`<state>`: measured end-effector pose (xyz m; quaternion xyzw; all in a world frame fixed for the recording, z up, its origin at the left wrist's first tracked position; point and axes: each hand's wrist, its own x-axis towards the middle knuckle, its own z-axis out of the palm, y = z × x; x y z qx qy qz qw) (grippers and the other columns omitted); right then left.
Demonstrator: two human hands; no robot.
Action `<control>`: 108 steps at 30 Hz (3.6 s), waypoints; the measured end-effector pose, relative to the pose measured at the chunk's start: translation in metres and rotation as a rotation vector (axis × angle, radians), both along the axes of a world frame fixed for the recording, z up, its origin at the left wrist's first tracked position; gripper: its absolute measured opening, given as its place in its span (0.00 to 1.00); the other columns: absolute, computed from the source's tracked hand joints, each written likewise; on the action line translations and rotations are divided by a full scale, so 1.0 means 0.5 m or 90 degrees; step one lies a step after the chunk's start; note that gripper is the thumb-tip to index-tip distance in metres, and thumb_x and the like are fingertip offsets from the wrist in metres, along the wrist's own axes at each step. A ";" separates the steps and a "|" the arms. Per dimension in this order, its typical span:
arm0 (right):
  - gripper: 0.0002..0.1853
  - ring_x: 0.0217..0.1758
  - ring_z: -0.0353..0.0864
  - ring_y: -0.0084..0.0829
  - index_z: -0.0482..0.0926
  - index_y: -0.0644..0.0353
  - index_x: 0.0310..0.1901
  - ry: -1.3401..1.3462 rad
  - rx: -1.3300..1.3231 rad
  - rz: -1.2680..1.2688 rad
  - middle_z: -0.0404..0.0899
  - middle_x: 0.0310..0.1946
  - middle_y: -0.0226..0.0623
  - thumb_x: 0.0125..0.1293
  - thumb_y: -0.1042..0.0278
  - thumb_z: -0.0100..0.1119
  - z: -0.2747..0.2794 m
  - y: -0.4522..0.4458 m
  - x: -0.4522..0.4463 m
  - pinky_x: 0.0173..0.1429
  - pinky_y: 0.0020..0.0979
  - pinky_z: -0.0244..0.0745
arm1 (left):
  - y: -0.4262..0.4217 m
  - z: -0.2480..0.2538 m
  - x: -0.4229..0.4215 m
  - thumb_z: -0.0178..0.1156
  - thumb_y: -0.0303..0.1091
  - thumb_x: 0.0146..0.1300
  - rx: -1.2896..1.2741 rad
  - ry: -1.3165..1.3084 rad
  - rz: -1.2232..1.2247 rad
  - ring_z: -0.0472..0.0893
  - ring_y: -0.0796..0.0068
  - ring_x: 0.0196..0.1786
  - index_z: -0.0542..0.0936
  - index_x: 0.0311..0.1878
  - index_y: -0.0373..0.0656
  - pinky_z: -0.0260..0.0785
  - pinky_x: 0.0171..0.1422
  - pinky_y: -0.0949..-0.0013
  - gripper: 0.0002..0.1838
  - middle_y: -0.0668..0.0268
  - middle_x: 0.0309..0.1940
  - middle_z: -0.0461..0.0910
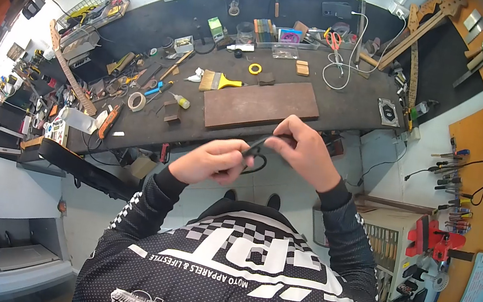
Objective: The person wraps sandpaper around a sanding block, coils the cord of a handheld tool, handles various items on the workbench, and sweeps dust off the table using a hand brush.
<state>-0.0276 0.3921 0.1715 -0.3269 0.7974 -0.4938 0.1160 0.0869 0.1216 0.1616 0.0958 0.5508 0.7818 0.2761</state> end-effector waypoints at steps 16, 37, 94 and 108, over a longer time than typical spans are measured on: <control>0.10 0.39 0.92 0.49 0.80 0.59 0.46 0.284 0.193 0.278 0.89 0.40 0.43 0.79 0.61 0.67 0.019 -0.020 0.133 0.42 0.47 0.87 | 0.036 -0.024 -0.025 0.49 0.41 0.94 -0.239 0.224 0.314 0.88 0.71 0.40 0.68 0.85 0.34 0.82 0.51 0.64 0.27 0.57 0.51 0.90; 0.12 0.48 0.89 0.53 0.82 0.55 0.59 0.083 0.120 0.017 0.88 0.45 0.48 0.86 0.59 0.59 -0.185 0.042 0.038 0.50 0.48 0.84 | 0.003 0.013 -0.007 0.50 0.48 0.93 0.246 0.101 0.294 0.66 0.79 0.32 0.63 0.90 0.38 0.67 0.47 0.66 0.33 0.75 0.32 0.65; 0.31 0.60 0.81 0.24 0.70 0.64 0.80 -0.543 -0.024 0.250 0.85 0.56 0.35 0.76 0.82 0.53 -0.031 0.033 0.076 0.65 0.29 0.79 | -0.005 0.018 -0.034 0.49 0.47 0.94 -0.031 0.130 0.542 0.60 0.83 0.27 0.79 0.56 0.39 0.60 0.36 0.72 0.19 0.77 0.27 0.62; 0.07 0.61 0.79 0.51 0.82 0.62 0.53 0.384 0.077 -0.111 0.79 0.50 0.44 0.78 0.76 0.63 0.001 0.133 -0.037 0.65 0.45 0.76 | -0.038 0.062 -0.052 0.48 0.46 0.94 0.218 0.049 0.346 0.61 0.82 0.29 0.79 0.57 0.42 0.64 0.43 0.67 0.18 0.78 0.29 0.61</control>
